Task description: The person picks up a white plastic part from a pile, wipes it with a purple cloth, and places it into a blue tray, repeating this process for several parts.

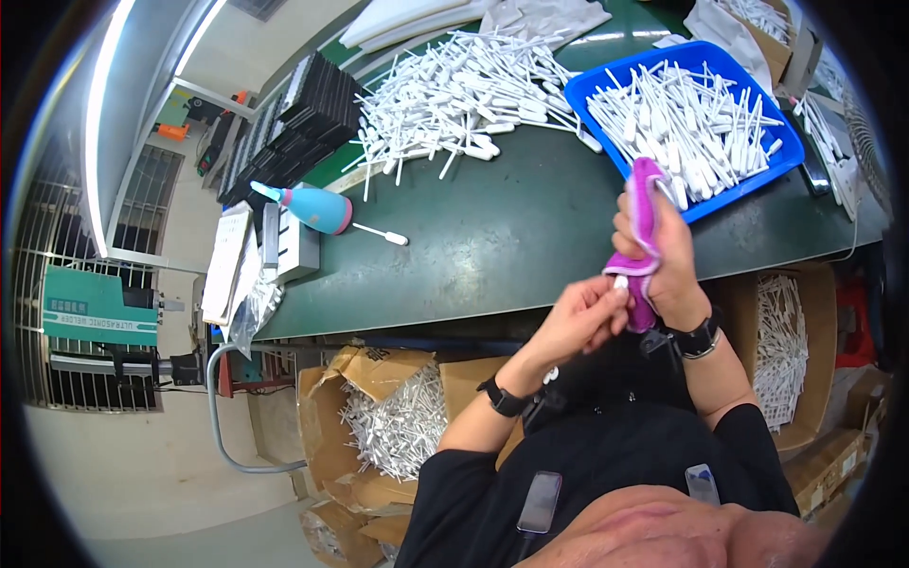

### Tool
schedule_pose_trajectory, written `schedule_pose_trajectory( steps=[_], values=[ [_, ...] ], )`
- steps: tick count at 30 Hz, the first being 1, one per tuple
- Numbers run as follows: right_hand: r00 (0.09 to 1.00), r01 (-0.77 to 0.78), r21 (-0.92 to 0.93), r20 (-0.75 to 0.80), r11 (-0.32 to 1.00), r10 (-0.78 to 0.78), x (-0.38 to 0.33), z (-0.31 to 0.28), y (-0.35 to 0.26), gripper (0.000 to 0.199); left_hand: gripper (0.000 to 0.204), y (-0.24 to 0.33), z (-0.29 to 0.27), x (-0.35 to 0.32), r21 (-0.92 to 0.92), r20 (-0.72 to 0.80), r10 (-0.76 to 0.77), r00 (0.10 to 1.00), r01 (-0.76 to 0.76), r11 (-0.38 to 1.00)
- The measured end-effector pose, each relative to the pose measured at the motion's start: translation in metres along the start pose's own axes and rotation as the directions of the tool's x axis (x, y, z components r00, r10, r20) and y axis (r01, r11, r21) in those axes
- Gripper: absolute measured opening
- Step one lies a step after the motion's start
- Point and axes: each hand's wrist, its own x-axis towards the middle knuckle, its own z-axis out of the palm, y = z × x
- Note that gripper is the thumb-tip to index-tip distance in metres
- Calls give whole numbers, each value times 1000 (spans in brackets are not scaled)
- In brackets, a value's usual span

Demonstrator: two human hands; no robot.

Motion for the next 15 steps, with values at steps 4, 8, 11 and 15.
schedule_pose_trajectory(
  steps=[4, 8, 11, 15],
  values=[
    [939, 11, 86, 342, 996, -40, 6, -14, -11, 28, 21, 12, 5, -6, -488, 211, -200, 957, 280, 826],
    [702, -127, -853, -438, 507, -561, -16, 10, 47, 28, 26, -8, 7, 7, 439, -237, 303, 923, -176, 881],
    [778, -51, -858, -355, 511, -519, -14, 38, 47, 27, 26, -5, 7, 13, 923, -129, 614, 779, -133, 362],
    [823, -72, -754, -414, 653, -388, -24, 32, 20, 25, 24, 37, 6, 2, 952, -105, 571, 814, -83, 294]
  ],
)
